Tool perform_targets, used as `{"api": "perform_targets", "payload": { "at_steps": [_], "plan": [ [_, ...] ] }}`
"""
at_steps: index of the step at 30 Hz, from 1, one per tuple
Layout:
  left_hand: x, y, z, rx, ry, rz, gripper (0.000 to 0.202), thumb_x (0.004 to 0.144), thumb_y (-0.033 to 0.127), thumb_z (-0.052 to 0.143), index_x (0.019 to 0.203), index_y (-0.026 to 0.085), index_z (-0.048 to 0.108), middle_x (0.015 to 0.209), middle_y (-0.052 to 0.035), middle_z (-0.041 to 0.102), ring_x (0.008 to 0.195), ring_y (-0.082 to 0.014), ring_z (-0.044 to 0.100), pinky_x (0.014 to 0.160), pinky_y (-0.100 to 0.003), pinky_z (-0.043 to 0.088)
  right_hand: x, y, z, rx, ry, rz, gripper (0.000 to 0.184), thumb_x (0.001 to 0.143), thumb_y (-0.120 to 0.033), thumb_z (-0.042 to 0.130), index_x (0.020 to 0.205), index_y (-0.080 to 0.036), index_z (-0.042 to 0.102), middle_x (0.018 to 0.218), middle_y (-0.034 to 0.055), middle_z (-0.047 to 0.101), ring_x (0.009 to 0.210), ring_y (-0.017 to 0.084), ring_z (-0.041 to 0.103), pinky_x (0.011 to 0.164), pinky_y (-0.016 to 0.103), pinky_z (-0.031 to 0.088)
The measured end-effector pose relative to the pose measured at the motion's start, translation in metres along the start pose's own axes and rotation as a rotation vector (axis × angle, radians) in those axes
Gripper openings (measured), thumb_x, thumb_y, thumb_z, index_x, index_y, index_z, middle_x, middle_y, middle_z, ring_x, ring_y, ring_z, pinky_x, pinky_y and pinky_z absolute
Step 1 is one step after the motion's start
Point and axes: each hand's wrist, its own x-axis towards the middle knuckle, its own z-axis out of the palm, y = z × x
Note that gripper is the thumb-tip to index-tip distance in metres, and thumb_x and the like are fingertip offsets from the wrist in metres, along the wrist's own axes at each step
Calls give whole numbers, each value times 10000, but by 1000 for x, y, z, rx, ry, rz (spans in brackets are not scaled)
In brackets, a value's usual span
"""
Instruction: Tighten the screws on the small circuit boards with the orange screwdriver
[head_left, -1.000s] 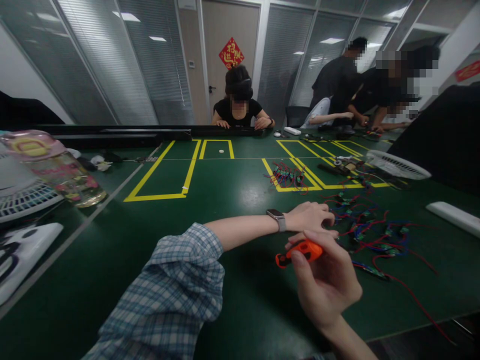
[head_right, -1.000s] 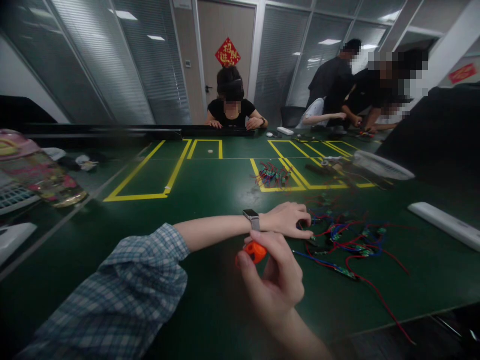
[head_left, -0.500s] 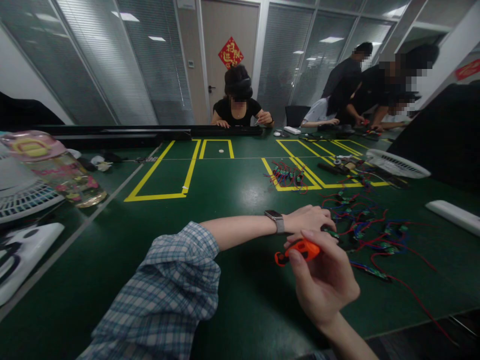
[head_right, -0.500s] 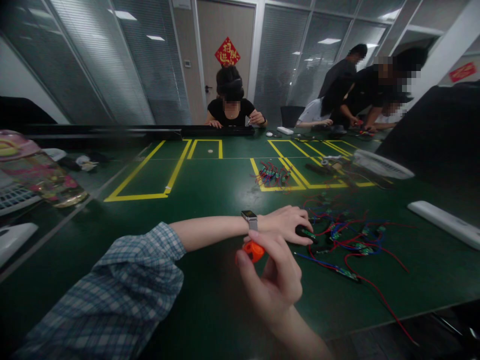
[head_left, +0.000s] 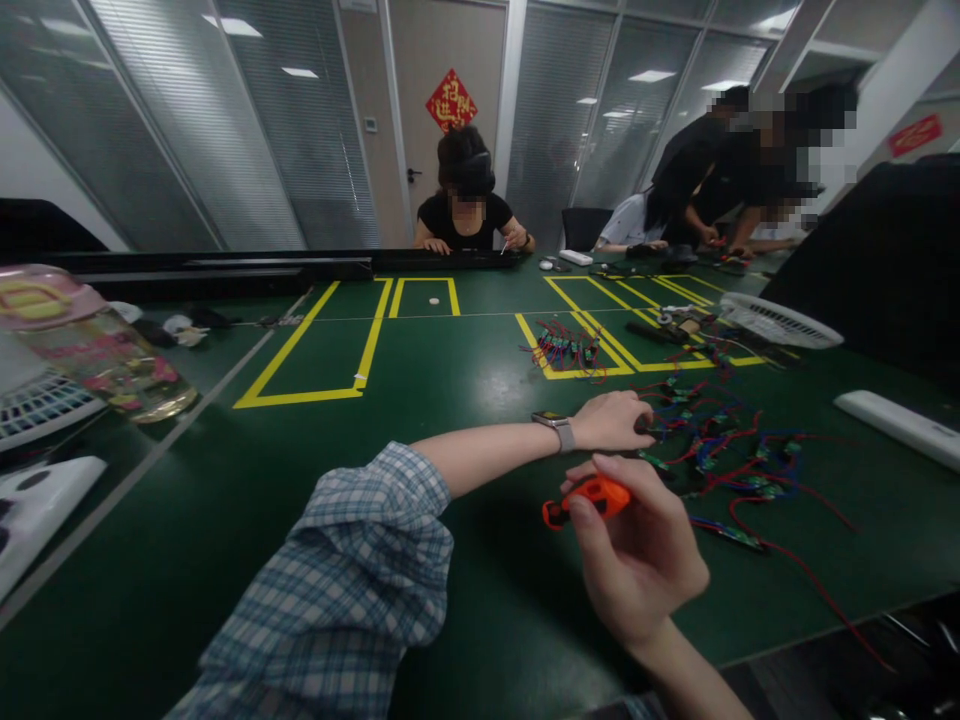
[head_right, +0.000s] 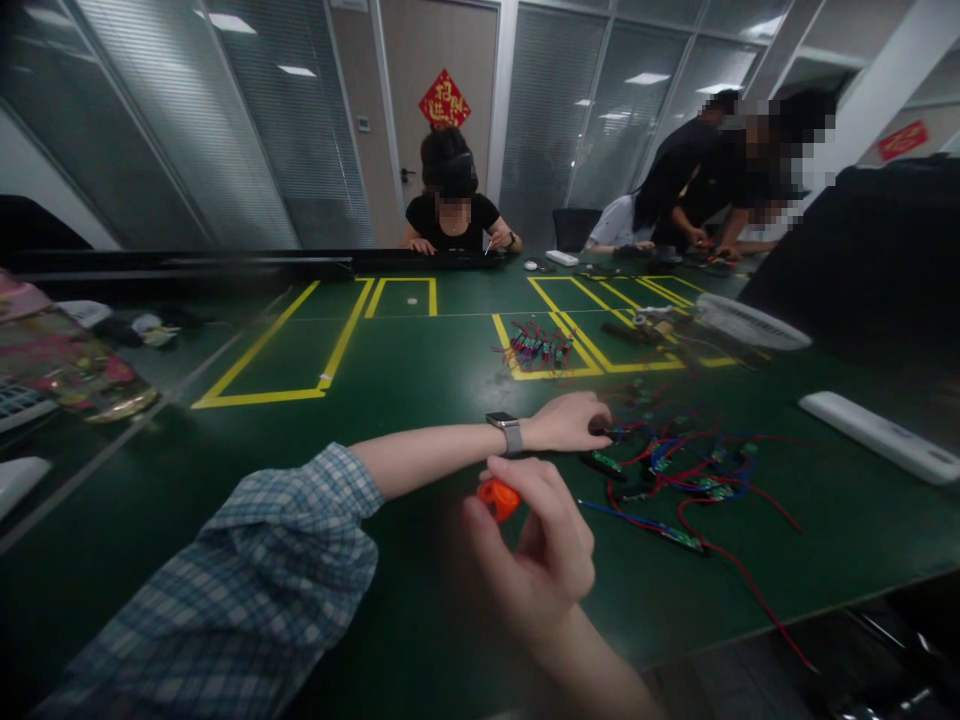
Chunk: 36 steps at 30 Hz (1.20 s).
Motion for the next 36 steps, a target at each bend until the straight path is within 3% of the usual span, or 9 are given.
{"api": "perform_targets", "payload": {
  "at_steps": [4, 9, 15, 20, 25, 30, 36],
  "plan": [
    [8, 0, 2, -40, -32, -21, 312, 889, 382, 598, 1081, 162, 707, 1030, -78, 682, 945, -202, 647, 791, -300, 529, 1, -1, 1, -21, 12, 11, 443, 781, -29, 667, 1189, -203, 647, 857, 40, 697, 710, 165, 653, 573, 313, 551],
    [18, -3, 1, -125, -60, -47, 252, 865, 248, 604, 1076, 175, 720, 981, -48, 728, 889, -173, 666, 774, -275, 530, 2, -5, 3, -11, 28, 47, 445, 773, -16, 663, 1177, -200, 653, 830, 37, 684, 707, 167, 646, 572, 309, 539],
    [21, -11, -13, -118, 3, -29, 256, 828, 115, 575, 1017, 167, 739, 1022, -43, 738, 958, -166, 664, 873, -278, 526, 3, -6, 3, -7, 16, 26, 450, 778, -16, 662, 1185, -206, 649, 834, 34, 680, 715, 170, 644, 581, 319, 538],
    [18, -15, -24, -46, 93, -49, 336, 799, 33, 535, 1060, 115, 730, 1053, -90, 727, 1002, -189, 653, 912, -293, 520, 2, -5, 2, -15, 3, -1, 455, 770, -32, 685, 1188, -210, 648, 865, 30, 693, 719, 162, 647, 583, 312, 536],
    [11, -18, -30, 49, 149, -30, 281, 814, 52, 519, 961, 119, 749, 1038, -102, 695, 987, -200, 638, 894, -301, 523, 1, -3, 1, -7, -16, -8, 480, 763, -20, 686, 1204, -202, 643, 866, 33, 693, 739, 167, 654, 585, 310, 538],
    [-6, -25, -34, 8, 238, -40, 249, 821, 78, 531, 928, 136, 747, 976, -80, 679, 897, -181, 637, 835, -306, 531, 1, -5, 1, -20, -13, -14, 459, 772, -36, 686, 1191, -217, 642, 848, 30, 698, 706, 165, 652, 570, 312, 535],
    [-36, -29, -48, -102, 342, -167, 195, 776, 92, 619, 927, 131, 736, 934, -51, 699, 849, -149, 637, 819, -274, 528, 2, -6, 1, -5, -35, -54, 472, 775, -32, 688, 1206, -216, 633, 842, 37, 693, 709, 168, 649, 568, 317, 533]
  ]
}}
